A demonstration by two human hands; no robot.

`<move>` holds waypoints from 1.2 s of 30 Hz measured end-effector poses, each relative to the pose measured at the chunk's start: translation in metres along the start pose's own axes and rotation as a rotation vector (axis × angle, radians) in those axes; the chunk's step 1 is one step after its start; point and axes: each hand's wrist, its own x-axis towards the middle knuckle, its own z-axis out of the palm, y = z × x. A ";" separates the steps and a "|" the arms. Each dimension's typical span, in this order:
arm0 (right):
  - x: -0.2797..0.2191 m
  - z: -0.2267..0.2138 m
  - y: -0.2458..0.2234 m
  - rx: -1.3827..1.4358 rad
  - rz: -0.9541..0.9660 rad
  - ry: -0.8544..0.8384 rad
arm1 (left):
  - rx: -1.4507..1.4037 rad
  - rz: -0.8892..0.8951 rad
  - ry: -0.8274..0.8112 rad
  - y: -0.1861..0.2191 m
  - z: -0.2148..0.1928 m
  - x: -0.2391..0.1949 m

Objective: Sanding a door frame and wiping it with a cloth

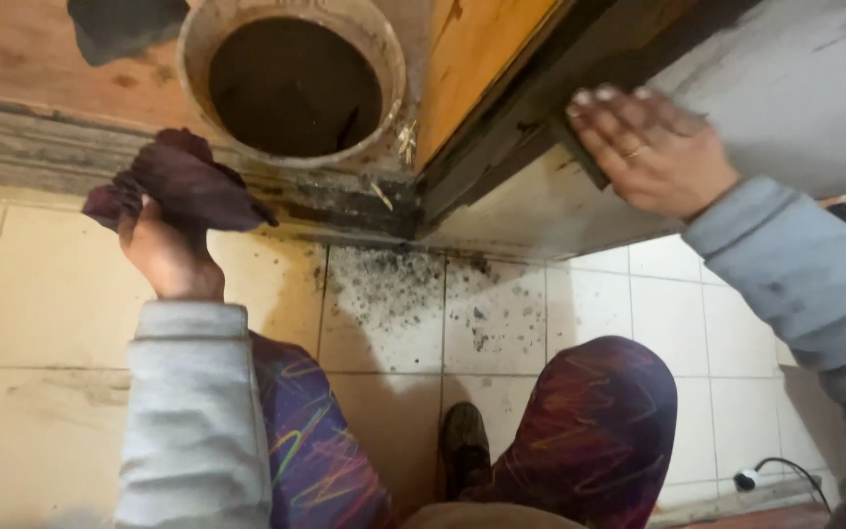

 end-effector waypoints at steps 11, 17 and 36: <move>0.000 0.012 0.014 -0.200 0.010 0.075 | 0.055 -0.108 -0.066 -0.001 0.003 -0.010; -0.021 0.020 -0.022 0.121 -0.106 -0.118 | 0.083 -0.228 -0.026 -0.012 -0.014 0.006; -0.042 0.025 0.013 0.201 0.146 -0.059 | 0.093 -0.458 -0.129 -0.019 -0.007 0.000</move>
